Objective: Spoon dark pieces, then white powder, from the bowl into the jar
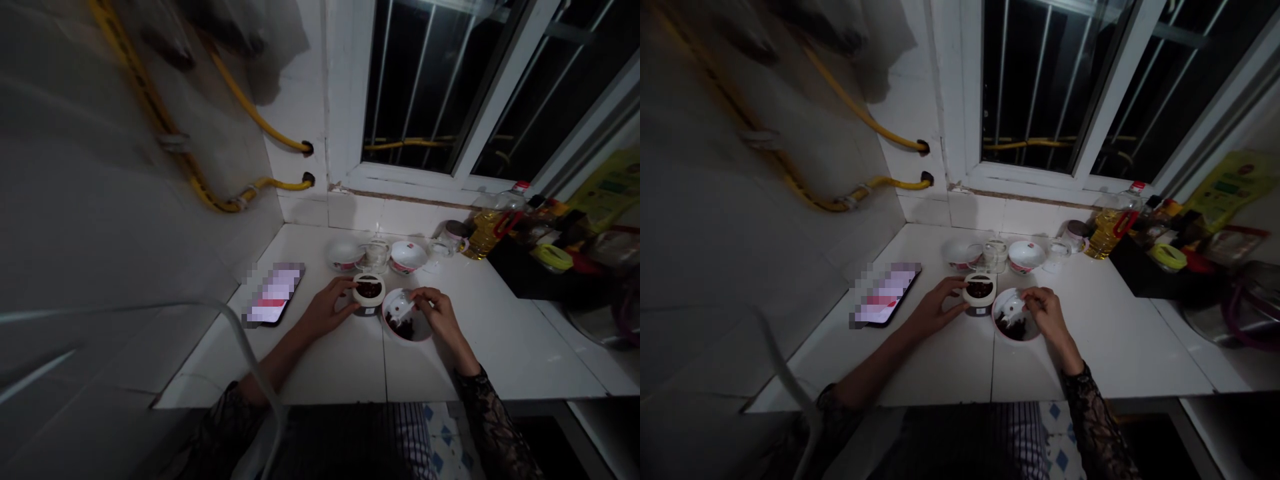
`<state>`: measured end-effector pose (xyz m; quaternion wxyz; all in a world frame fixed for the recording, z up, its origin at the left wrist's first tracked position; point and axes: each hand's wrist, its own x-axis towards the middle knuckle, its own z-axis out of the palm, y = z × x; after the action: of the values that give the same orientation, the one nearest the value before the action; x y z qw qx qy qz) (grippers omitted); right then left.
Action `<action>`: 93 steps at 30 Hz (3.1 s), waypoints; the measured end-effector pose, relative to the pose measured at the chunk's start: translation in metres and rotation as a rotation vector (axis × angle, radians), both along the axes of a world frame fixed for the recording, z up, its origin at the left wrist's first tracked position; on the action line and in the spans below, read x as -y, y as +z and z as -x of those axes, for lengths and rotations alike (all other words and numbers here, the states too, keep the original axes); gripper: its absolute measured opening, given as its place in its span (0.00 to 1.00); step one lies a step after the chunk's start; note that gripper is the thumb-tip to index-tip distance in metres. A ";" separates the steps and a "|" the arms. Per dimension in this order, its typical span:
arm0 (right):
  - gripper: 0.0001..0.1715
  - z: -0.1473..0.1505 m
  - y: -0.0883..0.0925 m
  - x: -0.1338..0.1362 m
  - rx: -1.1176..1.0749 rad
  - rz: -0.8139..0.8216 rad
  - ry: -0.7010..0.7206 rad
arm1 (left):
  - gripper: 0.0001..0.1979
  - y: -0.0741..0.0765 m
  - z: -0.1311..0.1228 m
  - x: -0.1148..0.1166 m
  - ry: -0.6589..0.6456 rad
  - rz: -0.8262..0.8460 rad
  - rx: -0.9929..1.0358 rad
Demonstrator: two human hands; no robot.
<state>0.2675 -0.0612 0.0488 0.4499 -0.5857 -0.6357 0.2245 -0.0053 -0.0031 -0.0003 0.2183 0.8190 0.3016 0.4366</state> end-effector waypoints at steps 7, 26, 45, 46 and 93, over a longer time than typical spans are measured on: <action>0.11 -0.003 0.006 -0.002 -0.308 0.107 -0.049 | 0.17 0.000 0.000 0.000 -0.003 -0.001 -0.006; 0.10 -0.005 0.018 -0.015 -0.403 0.041 -0.154 | 0.16 0.000 0.000 0.000 -0.007 -0.016 0.006; 0.11 0.036 0.044 -0.017 0.464 -0.741 0.030 | 0.17 -0.001 -0.001 -0.002 -0.009 -0.018 -0.002; 0.11 0.029 0.042 -0.016 0.440 -0.726 0.002 | 0.17 -0.001 -0.001 -0.002 -0.007 -0.020 -0.001; 0.11 -0.007 0.017 -0.013 -0.365 0.035 -0.159 | 0.16 0.003 0.000 0.001 -0.016 -0.009 0.008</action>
<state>0.2741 -0.0483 0.0659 0.5638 -0.5914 -0.4913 0.3016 -0.0049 -0.0045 0.0032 0.2195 0.8206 0.2924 0.4393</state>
